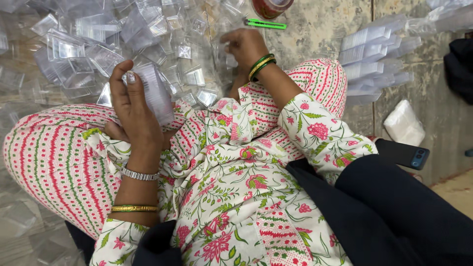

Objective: The person sits cross-legged on the floor and nests clear plastic cups one at a time, picking loose cups from piles around them and pressing each cup into a growing stack held on their lap, occasionally turning cups to orient them before nesting.

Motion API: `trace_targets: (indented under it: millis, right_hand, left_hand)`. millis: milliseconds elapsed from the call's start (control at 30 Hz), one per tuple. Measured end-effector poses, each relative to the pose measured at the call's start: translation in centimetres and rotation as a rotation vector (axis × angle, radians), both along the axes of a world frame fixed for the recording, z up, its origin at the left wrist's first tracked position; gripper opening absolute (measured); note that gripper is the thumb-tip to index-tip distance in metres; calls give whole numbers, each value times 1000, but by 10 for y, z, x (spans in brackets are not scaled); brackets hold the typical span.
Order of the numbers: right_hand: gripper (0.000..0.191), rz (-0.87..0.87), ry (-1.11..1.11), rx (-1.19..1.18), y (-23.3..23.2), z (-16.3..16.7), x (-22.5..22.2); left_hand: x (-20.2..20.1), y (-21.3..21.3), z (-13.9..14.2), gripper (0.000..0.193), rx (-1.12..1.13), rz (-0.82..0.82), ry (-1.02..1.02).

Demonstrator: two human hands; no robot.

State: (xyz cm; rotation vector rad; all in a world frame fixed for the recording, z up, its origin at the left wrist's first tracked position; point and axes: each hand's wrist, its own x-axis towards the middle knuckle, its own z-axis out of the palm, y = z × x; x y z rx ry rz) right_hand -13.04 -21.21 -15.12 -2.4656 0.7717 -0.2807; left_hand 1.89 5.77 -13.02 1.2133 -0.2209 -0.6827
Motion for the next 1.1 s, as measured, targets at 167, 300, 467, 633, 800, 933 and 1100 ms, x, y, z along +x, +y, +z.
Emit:
trace_targets:
  millis: [167, 300, 467, 633, 800, 933, 1100]
  right_hand:
    - [18, 214, 420, 36, 11, -2, -6]
    - [30, 285, 234, 25, 22, -7, -10]
    - [30, 0, 4, 0, 21, -7, 7]
    - [25, -50, -211, -95, 29, 6, 51]
    - [23, 44, -194, -224, 52, 14, 66]
    - [32, 147, -19, -185, 60, -1, 61]
    - [24, -48, -164, 114, 47, -8, 48]
  left_hand:
    - [1, 2, -3, 33, -20, 2, -85]
    - [1, 3, -6, 33, 26, -3, -69]
    - [2, 2, -8, 33, -35, -7, -46]
    - [3, 1, -8, 32, -66, -14, -50]
    - [2, 1, -9, 33, -103, 6, -39]
    - [3, 1, -10, 35, -24, -25, 16]
    - [1, -2, -8, 31, -57, -71, 22]
